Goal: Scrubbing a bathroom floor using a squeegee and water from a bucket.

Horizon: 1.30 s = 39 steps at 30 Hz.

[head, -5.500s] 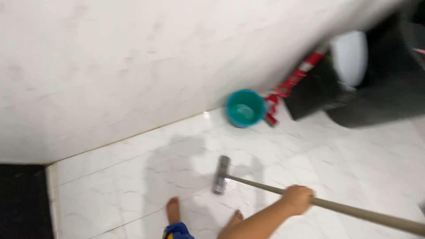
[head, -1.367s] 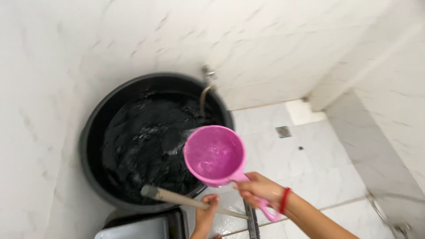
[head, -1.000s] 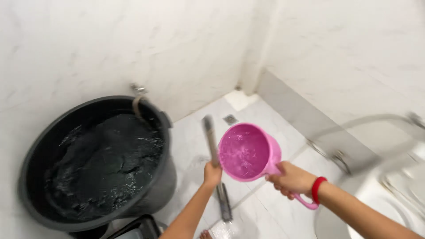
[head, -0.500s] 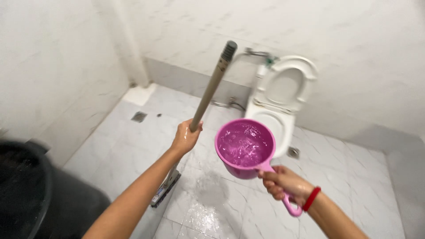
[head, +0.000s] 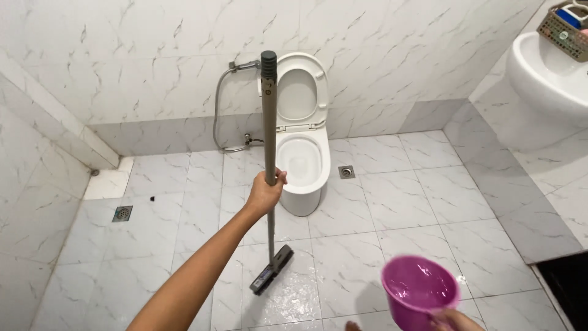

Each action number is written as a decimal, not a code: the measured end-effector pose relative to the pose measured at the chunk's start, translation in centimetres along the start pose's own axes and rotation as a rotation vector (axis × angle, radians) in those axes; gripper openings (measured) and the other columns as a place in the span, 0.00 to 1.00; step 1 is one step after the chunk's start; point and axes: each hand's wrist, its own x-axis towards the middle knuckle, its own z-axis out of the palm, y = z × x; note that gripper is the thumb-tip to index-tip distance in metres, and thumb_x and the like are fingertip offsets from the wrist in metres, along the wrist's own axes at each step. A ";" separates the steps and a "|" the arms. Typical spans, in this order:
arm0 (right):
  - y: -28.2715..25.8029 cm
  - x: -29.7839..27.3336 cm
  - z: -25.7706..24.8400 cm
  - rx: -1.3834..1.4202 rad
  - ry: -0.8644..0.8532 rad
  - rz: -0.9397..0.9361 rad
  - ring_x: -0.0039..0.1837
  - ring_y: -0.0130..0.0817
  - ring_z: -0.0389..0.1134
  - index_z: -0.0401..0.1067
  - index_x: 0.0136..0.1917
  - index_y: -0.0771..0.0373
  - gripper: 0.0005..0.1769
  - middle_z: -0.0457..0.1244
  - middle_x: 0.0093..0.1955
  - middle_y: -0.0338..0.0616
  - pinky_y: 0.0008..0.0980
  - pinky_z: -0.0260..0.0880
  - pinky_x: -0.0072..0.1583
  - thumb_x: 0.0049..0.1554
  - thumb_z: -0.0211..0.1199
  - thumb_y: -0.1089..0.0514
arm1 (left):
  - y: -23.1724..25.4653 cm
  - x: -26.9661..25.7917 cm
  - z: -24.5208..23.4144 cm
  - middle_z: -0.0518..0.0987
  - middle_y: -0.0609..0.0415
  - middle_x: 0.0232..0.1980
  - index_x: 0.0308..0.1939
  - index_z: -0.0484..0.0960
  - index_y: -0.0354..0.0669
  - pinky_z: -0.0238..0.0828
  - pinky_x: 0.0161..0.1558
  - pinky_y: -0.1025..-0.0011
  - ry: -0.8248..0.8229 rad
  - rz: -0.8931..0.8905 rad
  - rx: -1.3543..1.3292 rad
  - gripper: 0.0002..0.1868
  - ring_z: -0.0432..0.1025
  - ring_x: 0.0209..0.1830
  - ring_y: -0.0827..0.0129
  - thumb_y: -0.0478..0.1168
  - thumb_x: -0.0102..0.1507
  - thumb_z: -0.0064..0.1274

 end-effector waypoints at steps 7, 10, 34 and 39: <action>-8.6 14.4 -19.5 -0.346 0.085 -0.095 0.29 0.35 0.63 0.67 0.47 0.81 0.09 0.60 0.32 0.51 0.30 0.66 0.32 0.60 0.47 0.71 | 5.1 2.6 8.1 0.66 0.60 0.18 0.28 0.78 0.39 0.58 0.25 0.68 -0.017 0.121 -0.009 0.19 0.59 0.18 0.76 0.47 0.70 0.49; -15.4 16.9 -16.5 -0.352 0.052 0.015 0.28 0.32 0.59 0.64 0.43 0.76 0.07 0.59 0.30 0.49 0.28 0.61 0.30 0.60 0.45 0.72 | 6.7 2.6 10.8 0.66 0.60 0.18 0.29 0.77 0.38 0.58 0.24 0.68 -0.017 0.087 -0.001 0.19 0.59 0.19 0.76 0.46 0.70 0.49; -26.4 3.4 -3.5 -0.973 0.403 -0.212 0.28 0.30 0.58 0.71 0.46 0.76 0.08 0.62 0.30 0.49 0.30 0.61 0.30 0.62 0.56 0.66 | 5.2 1.1 16.4 0.64 0.61 0.16 0.30 0.80 0.39 0.56 0.23 0.68 -0.007 -0.037 0.095 0.18 0.56 0.16 0.76 0.47 0.70 0.49; -21.3 8.0 -8.0 -1.207 0.409 -0.210 0.29 0.40 0.63 0.68 0.50 0.74 0.05 0.65 0.32 0.58 0.39 0.62 0.31 0.61 0.54 0.69 | 4.9 0.2 16.6 0.65 0.62 0.16 0.29 0.79 0.41 0.56 0.22 0.69 -0.025 -0.100 0.114 0.18 0.57 0.16 0.75 0.47 0.69 0.49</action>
